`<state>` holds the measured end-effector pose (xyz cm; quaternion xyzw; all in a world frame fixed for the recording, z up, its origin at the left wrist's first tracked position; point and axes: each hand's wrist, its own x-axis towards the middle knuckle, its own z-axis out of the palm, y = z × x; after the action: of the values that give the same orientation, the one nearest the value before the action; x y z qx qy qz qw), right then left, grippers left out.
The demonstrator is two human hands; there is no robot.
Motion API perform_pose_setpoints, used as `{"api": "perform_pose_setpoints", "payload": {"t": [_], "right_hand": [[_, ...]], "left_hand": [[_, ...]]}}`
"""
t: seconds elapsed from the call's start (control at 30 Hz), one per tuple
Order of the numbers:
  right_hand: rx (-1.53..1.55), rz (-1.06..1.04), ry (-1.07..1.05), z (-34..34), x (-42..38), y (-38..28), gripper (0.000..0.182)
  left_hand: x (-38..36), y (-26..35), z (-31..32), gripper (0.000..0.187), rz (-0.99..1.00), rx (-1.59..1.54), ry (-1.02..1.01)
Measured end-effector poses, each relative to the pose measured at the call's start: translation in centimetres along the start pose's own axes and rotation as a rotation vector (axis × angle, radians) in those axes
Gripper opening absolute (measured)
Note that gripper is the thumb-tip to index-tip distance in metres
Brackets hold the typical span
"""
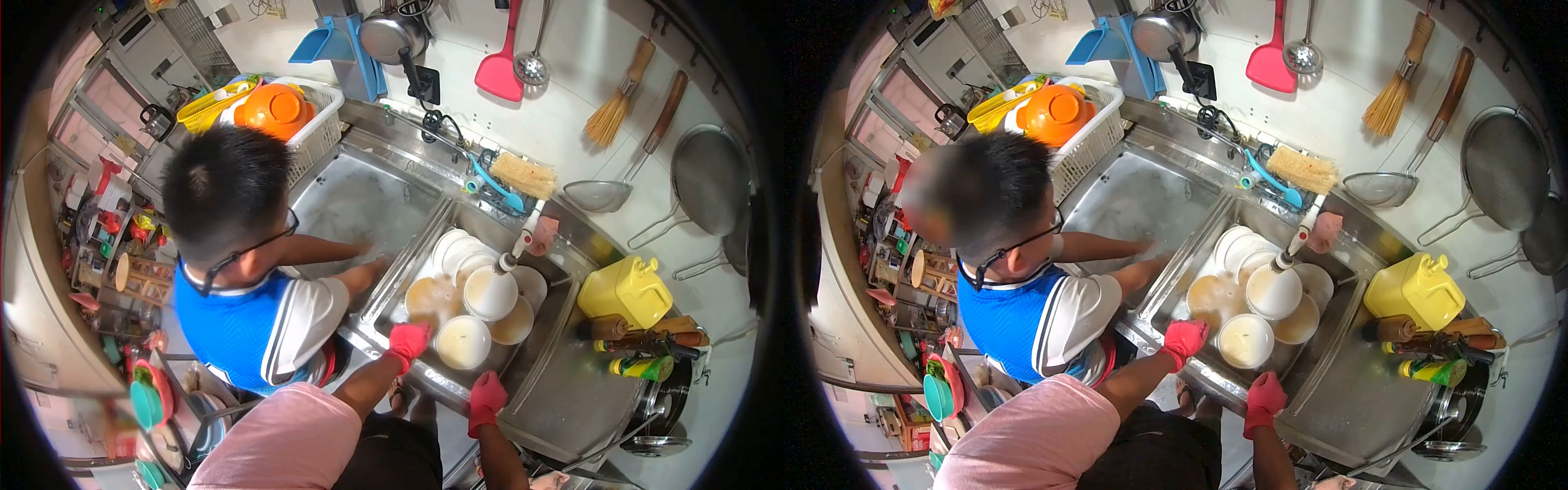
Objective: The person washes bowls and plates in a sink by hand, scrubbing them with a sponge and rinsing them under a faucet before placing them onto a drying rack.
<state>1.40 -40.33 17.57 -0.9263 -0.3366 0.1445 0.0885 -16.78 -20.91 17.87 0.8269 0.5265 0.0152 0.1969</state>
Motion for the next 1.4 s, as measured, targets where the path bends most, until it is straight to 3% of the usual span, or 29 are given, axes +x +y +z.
{"api": "perform_pose_setpoints", "payload": {"t": [1.4], "right_hand": [[-0.005, -0.026, 0.040, 0.33, 0.01, 0.15, 0.025]], "left_hand": [[0.17, -0.18, 0.47, 0.034, -0.006, 0.004, -0.017]]}}
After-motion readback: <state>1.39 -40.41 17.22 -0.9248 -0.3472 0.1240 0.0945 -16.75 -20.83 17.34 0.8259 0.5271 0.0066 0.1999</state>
